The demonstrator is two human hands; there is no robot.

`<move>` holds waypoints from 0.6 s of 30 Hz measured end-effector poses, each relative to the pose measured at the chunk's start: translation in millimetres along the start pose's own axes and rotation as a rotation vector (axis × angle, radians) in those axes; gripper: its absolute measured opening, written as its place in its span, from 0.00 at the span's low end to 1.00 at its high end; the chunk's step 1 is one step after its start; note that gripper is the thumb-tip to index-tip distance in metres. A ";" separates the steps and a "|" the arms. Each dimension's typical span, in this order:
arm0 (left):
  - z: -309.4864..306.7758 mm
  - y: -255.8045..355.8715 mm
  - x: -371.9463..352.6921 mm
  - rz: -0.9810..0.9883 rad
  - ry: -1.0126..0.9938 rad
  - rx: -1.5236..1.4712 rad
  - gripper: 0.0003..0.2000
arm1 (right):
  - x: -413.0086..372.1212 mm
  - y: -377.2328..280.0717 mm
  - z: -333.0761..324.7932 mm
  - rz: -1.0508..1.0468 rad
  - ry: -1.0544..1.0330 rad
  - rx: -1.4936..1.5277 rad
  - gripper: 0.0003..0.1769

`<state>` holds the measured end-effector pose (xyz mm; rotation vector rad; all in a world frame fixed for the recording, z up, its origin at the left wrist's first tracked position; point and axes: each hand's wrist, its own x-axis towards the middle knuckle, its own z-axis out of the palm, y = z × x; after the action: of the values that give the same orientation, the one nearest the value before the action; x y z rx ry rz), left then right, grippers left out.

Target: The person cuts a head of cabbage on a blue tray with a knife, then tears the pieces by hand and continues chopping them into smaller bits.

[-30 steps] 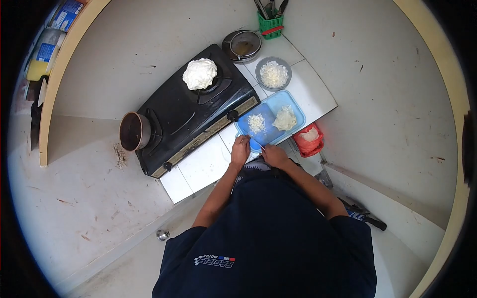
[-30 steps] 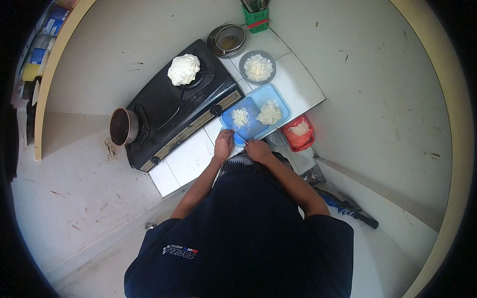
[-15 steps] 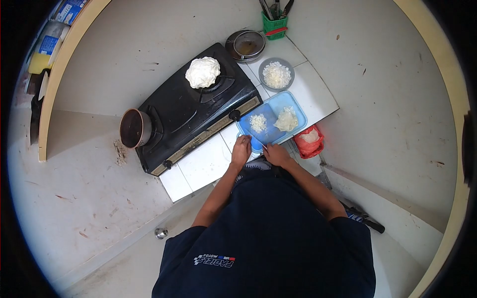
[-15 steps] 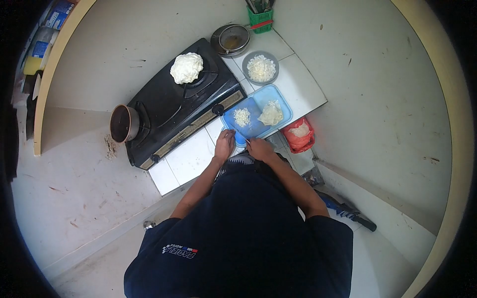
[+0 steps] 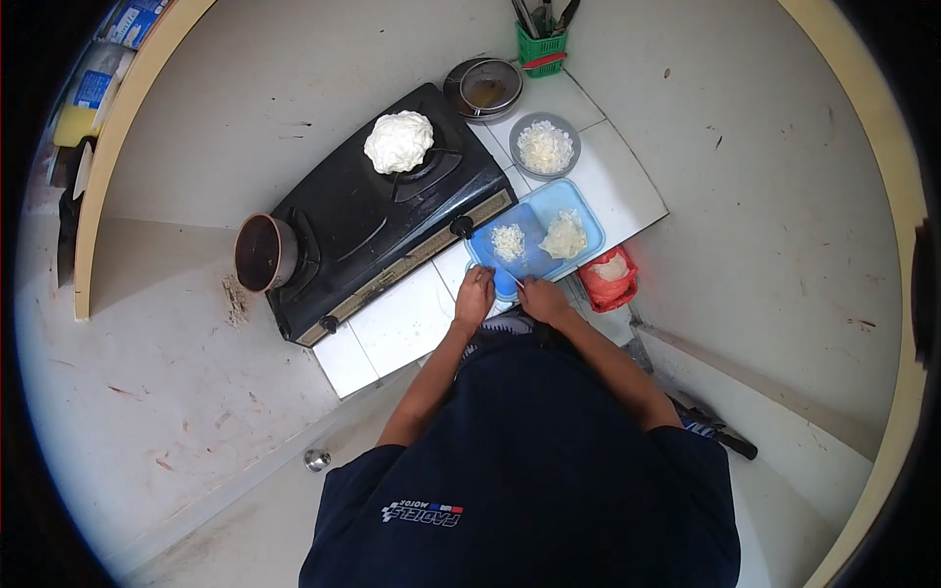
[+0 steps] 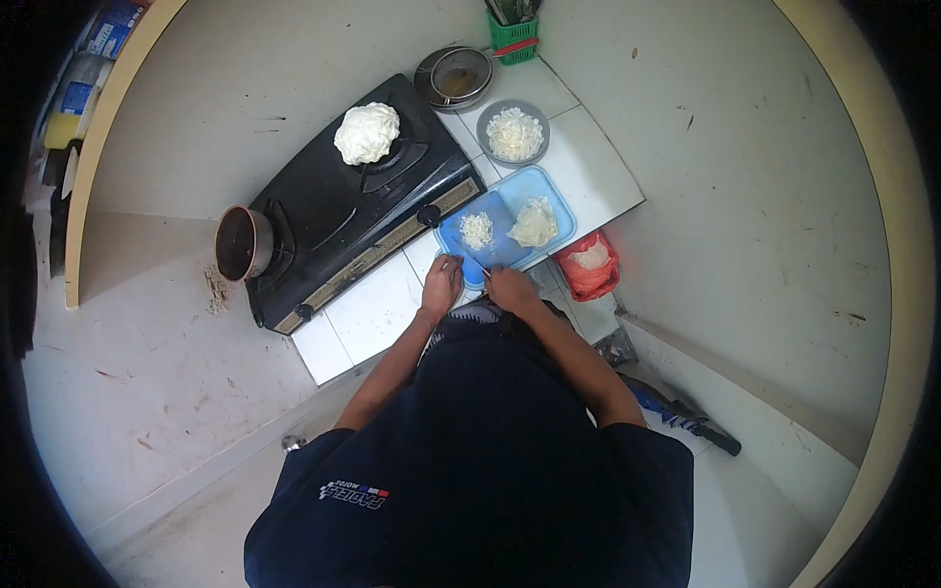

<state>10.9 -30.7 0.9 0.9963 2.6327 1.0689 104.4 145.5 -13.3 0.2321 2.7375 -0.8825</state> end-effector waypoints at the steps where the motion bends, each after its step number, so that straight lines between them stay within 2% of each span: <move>1: 0.6 -0.3 0.0 0.014 0.011 -0.009 0.11 | 0.7 2.6 -1.4 0.004 0.022 0.008 0.21; 5: -0.9 -0.8 -0.8 0.013 0.020 -0.028 0.11 | 0.5 3.1 -9.5 0.001 0.010 0.018 0.22; 12: -5.5 -1.2 -2.6 -0.105 0.053 -0.168 0.10 | 6.6 10.3 -13.6 -0.049 -0.001 0.014 0.22; 14: -8.0 -2.3 -0.7 -0.116 0.092 -0.168 0.10 | 11.7 9.1 -25.0 -0.013 0.063 0.016 0.22; 16: -16.0 5.2 0.8 -0.231 0.032 -0.255 0.10 | 17.8 11.5 -30.5 0.012 0.084 0.004 0.22; 18: -20.2 11.7 6.1 -0.188 0.052 -0.270 0.12 | 21.3 11.3 -41.7 0.036 0.107 -0.012 0.23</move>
<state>5.4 -32.3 24.3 0.6604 2.4713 1.3707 78.6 180.8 7.0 0.3347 2.8259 -0.8672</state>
